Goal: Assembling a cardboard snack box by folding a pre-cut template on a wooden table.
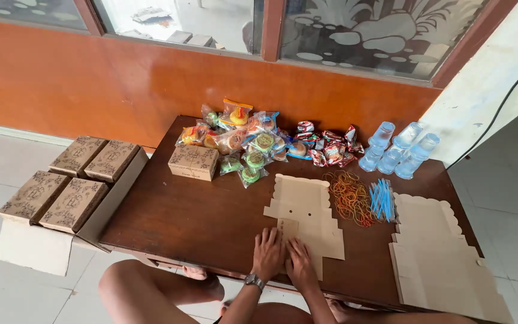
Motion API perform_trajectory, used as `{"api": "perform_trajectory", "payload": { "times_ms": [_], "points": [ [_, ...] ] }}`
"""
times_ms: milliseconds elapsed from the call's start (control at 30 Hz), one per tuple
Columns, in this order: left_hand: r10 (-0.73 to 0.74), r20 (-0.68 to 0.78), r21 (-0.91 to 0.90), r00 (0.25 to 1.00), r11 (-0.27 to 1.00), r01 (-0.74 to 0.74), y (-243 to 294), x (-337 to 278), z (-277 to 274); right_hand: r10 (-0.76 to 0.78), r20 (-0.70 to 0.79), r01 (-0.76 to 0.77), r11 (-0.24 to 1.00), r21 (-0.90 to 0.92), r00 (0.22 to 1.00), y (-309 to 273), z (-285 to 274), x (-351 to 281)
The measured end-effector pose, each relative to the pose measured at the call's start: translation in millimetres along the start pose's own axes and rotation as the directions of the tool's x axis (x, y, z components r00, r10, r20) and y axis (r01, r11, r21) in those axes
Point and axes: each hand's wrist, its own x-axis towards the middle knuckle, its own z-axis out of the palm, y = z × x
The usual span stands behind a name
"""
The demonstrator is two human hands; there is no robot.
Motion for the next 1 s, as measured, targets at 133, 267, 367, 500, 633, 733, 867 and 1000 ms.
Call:
{"api": "perform_trajectory", "payload": {
  "times_ms": [133,267,367,500,633,733,867,1000],
  "points": [
    [-0.035,-0.057,0.061,0.998,0.997,0.038,-7.3,22.1,25.8,0.060,0.014,-0.061,0.988,0.140,0.998,-7.0,-7.1,6.6],
    [-0.102,0.067,-0.003,0.993,0.995,0.102,-12.4,39.8,33.6,0.103,0.038,-0.108,0.982,0.153,0.994,-8.3,-7.4,7.1],
    [-0.131,0.082,-0.046,0.988,0.990,0.135,-12.5,46.7,35.1,0.101,0.010,-0.101,0.988,0.120,0.995,-9.2,-7.1,4.6],
    [-0.142,0.040,-0.052,0.989,0.988,0.144,-15.6,51.6,44.0,0.051,-0.097,-0.043,0.996,0.079,0.994,-8.9,-3.8,6.2],
    [-0.155,0.048,-0.070,0.987,0.985,0.158,-12.2,46.3,39.5,0.099,-0.005,-0.098,0.991,0.086,0.995,-4.8,2.7,5.5],
    [-0.151,0.059,-0.055,0.987,0.987,0.154,-7.0,39.4,31.5,0.124,0.032,-0.127,0.984,0.123,0.992,-5.8,1.5,5.9],
    [-0.097,-0.062,0.016,0.993,0.995,0.099,-4.6,29.1,25.2,0.085,-0.036,-0.080,0.990,0.117,0.996,-11.2,-4.3,6.5],
    [-0.105,0.024,0.103,0.994,0.989,0.102,-5.7,16.4,24.8,0.072,-0.042,-0.071,0.997,0.037,0.996,-12.3,-5.8,5.5]
  ]
}}
